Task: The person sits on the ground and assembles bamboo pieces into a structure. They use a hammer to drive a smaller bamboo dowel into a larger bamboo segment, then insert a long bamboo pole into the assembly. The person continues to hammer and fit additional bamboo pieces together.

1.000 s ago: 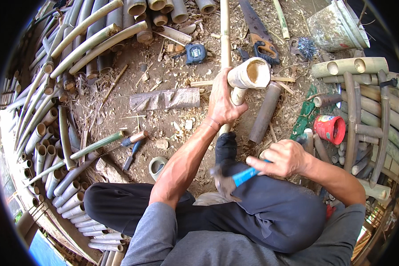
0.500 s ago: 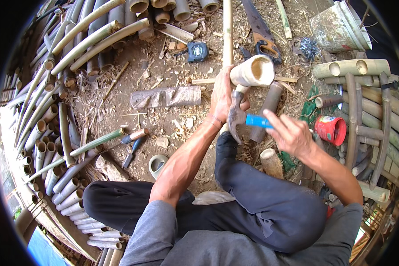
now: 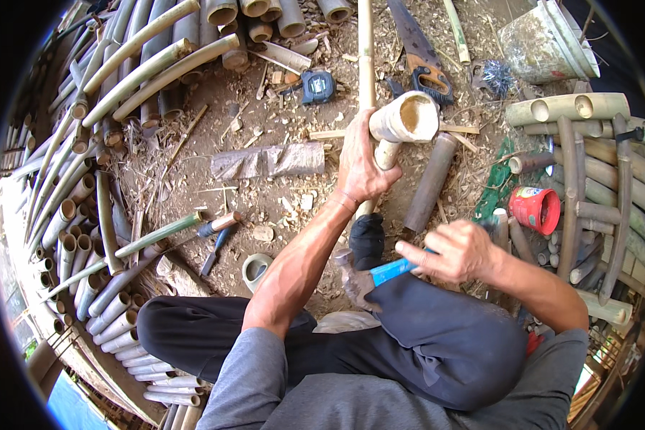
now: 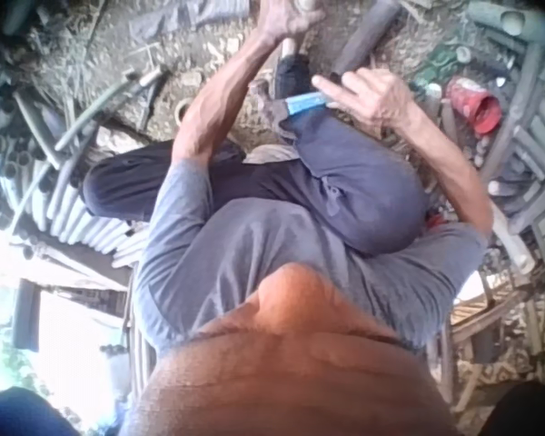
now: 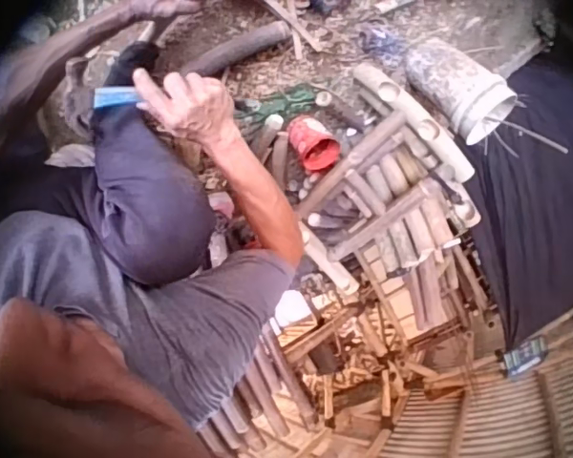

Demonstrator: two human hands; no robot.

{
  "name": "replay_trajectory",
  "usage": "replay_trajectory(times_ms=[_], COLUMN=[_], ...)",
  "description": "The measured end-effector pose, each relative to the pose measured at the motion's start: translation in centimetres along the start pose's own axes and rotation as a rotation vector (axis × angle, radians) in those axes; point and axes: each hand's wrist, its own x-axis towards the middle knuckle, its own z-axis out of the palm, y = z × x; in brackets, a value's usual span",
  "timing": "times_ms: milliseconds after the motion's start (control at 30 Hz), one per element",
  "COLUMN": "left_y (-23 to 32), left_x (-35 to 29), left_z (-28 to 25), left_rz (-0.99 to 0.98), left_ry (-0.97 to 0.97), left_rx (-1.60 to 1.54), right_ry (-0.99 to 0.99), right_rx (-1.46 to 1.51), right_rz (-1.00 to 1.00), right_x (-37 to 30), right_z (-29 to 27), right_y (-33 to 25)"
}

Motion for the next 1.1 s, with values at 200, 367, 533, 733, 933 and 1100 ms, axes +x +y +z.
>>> replay_trajectory(times_ms=[200,367,533,733,933,1100], left_y=[-0.2,0.5,-1.0,0.3,-0.2,0.3], left_x=[0.0,-0.1,-0.5,0.1,-0.2,0.2], left_z=[-0.1,0.2,0.6,0.2,-0.1,-0.1], left_rz=[0.004,-0.034,-0.039,0.002,-0.051,0.048], left_ry=[-0.013,-0.019,-0.065,-0.018,-0.053,0.002], left_rx=[-0.038,0.007,-0.062,-0.001,0.04,0.051], right_ry=[0.136,0.034,0.202,0.036,0.152,0.075], right_rx=[-0.06,-0.036,-0.053,-0.119,0.034,-0.147], right_rz=[0.404,0.048,0.388,0.138,0.312,0.329], right_x=[-0.2,0.3,0.3,-0.6,0.4,0.2], right_z=[0.8,-0.3,0.6,0.5,0.3,0.8], right_y=[2.4,0.6,2.4,1.4,0.6,1.8])
